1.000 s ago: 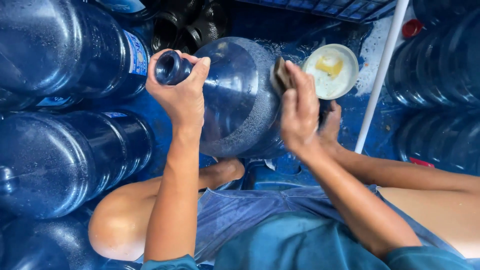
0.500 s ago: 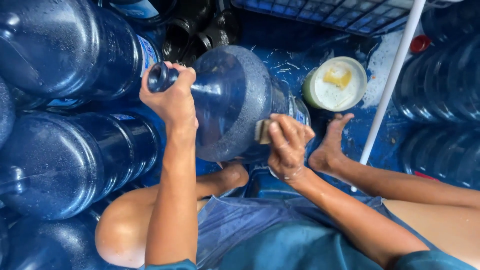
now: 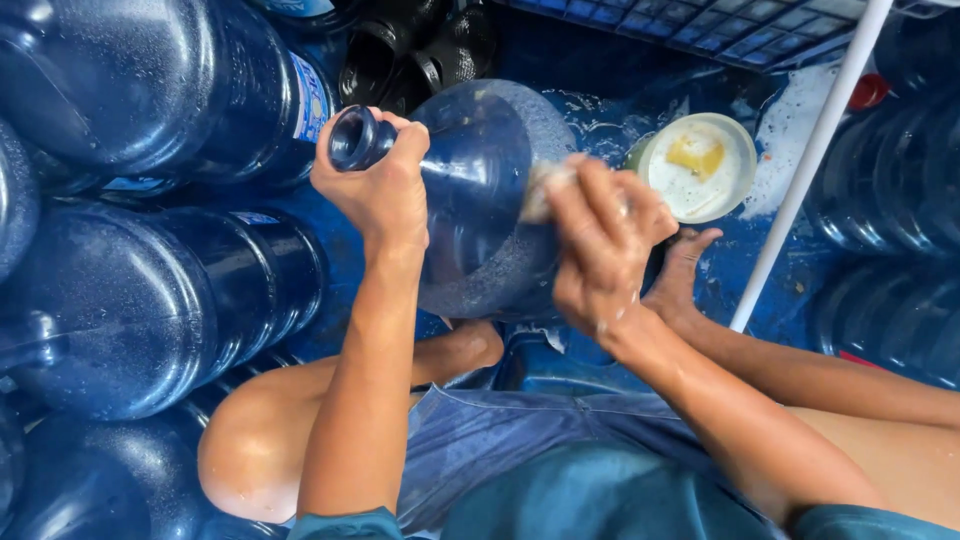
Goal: Scrubbing the exterior of a large plastic water jug with a sponge and soapy water, then rinsing it.
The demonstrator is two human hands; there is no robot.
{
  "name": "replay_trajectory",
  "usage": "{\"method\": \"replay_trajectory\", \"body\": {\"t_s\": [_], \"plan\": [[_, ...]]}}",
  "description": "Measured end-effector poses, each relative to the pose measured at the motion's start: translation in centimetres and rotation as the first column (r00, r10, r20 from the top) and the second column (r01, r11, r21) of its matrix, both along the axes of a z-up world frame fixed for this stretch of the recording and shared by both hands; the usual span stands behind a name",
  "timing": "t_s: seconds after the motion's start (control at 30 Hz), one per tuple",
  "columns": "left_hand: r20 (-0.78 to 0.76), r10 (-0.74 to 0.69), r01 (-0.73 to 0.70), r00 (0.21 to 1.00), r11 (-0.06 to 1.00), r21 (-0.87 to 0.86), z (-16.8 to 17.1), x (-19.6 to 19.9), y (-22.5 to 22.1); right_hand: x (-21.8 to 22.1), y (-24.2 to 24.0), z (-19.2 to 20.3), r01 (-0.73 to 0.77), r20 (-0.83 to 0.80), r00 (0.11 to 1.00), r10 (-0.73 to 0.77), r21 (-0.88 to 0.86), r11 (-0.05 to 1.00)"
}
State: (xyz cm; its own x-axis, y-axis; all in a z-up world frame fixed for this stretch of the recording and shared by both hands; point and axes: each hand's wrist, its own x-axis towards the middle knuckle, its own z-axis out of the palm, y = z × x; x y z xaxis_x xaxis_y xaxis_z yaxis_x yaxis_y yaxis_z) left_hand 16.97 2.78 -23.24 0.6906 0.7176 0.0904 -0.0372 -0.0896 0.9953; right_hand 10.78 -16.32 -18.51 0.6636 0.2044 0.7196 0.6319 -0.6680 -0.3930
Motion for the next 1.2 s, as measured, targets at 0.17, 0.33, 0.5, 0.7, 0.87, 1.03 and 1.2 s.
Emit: {"method": "replay_trajectory", "body": {"t_s": [0.17, 0.33, 0.5, 0.7, 0.87, 1.03, 1.2], "plan": [[0.056, -0.158, 0.161, 0.986, 0.985, -0.062, 6.1, -1.1, -0.6, 0.1, -2.2, 3.9, -0.237, -0.073, 0.971, 0.226, -0.338, 0.911], [0.077, -0.140, 0.140, 0.987, 0.990, 0.007, 6.4, -1.1, -1.9, 1.2, -2.2, 7.8, -0.165, -0.249, 0.967, 0.059, -0.426, 0.890], [0.059, -0.156, 0.153, 0.986, 0.987, 0.049, 6.9, -1.2, -2.3, -0.4, -2.4, 6.1, -0.187, -0.224, 0.971, 0.079, -0.517, 0.835], [0.044, -0.148, 0.145, 0.988, 0.988, 0.061, 6.9, -1.2, -2.4, -3.5, -1.5, 5.9, -0.216, -0.318, 0.946, 0.060, -0.481, 0.850], [0.064, -0.161, 0.158, 0.985, 0.987, 0.040, 7.0, -1.4, -1.9, -1.3, -2.5, 5.3, -0.195, -0.338, 0.940, 0.044, -0.428, 0.882], [0.047, -0.176, 0.176, 0.983, 0.984, 0.018, 6.8, -1.3, -1.0, -3.5, -1.3, 0.7, -0.115, -0.124, 0.987, 0.104, -0.091, 0.989], [0.038, -0.097, 0.097, 0.995, 0.995, 0.009, 4.0, -0.7, 0.0, -1.8, -4.5, -5.7, -0.116, -0.021, 0.993, 0.118, 0.048, 0.992]]}}
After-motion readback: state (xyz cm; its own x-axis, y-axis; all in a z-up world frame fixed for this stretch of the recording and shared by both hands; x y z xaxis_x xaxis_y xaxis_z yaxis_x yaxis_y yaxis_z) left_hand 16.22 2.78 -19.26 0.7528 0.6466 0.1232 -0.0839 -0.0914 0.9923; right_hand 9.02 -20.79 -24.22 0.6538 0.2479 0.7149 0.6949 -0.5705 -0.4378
